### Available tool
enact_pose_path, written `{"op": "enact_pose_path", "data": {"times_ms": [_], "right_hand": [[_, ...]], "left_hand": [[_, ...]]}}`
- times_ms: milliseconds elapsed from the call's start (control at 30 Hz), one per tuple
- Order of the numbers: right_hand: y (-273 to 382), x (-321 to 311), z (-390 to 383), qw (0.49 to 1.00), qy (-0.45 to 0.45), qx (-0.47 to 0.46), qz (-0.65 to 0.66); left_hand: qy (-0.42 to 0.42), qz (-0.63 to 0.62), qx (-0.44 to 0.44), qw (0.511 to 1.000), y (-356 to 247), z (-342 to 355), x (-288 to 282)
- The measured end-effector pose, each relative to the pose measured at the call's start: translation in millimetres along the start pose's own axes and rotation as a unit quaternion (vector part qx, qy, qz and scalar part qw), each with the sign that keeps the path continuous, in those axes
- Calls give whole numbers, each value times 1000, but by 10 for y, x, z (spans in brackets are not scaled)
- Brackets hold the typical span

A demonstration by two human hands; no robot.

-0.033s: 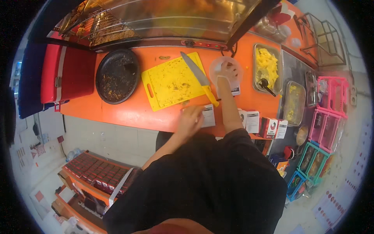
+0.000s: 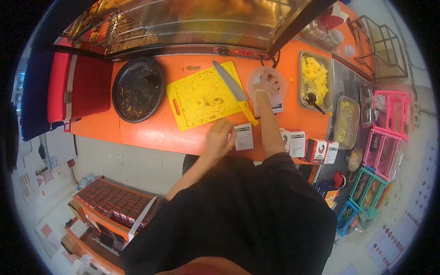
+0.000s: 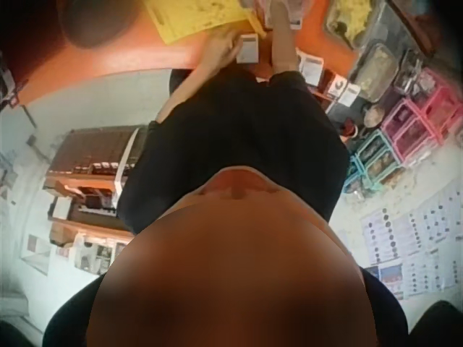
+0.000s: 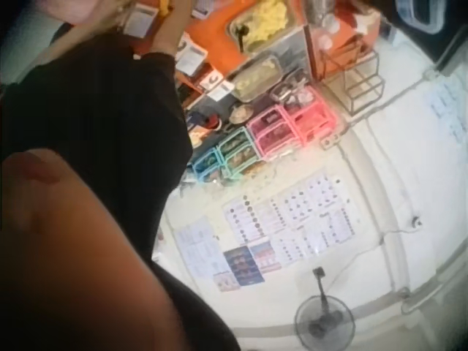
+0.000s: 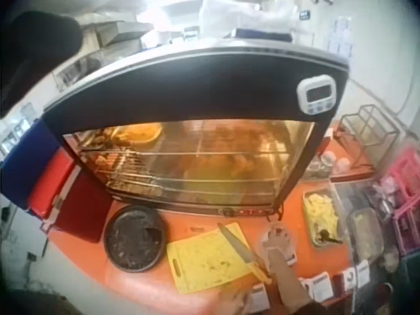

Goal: The person prepares multiple food orders by placing items into boxes and bags, including scooping food from a container, cutting a food item on a board with a knife, and labeling the packages with a pen.

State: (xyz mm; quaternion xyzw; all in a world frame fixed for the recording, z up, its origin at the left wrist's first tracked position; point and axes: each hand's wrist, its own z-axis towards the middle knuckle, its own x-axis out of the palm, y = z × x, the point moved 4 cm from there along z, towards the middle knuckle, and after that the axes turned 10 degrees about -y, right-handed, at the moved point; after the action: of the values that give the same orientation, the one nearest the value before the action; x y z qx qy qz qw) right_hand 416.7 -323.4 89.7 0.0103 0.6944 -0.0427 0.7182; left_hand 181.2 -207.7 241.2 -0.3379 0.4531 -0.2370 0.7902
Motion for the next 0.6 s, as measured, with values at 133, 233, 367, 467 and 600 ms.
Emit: {"op": "enact_pose_path", "data": {"times_ms": [133,233,367,467,600], "right_hand": [[-128,18,51,997,63,3,32],[-67,37,70,999,40,-8,26],[-53,-448,-111,978,-6,15,208],[-29,-561,-491,866,24,27,499],[1062,-962,-1449,860,-16,-227,458]], "left_hand": [[-63,92,143,983,102,1106,-179],[-92,157,441,879,-195,2081,19],[-101,400,616,671,-188,2832,570],[14,489,639,594,-401,2831,613],[53,480,560,673,-111,2760,488]]}}
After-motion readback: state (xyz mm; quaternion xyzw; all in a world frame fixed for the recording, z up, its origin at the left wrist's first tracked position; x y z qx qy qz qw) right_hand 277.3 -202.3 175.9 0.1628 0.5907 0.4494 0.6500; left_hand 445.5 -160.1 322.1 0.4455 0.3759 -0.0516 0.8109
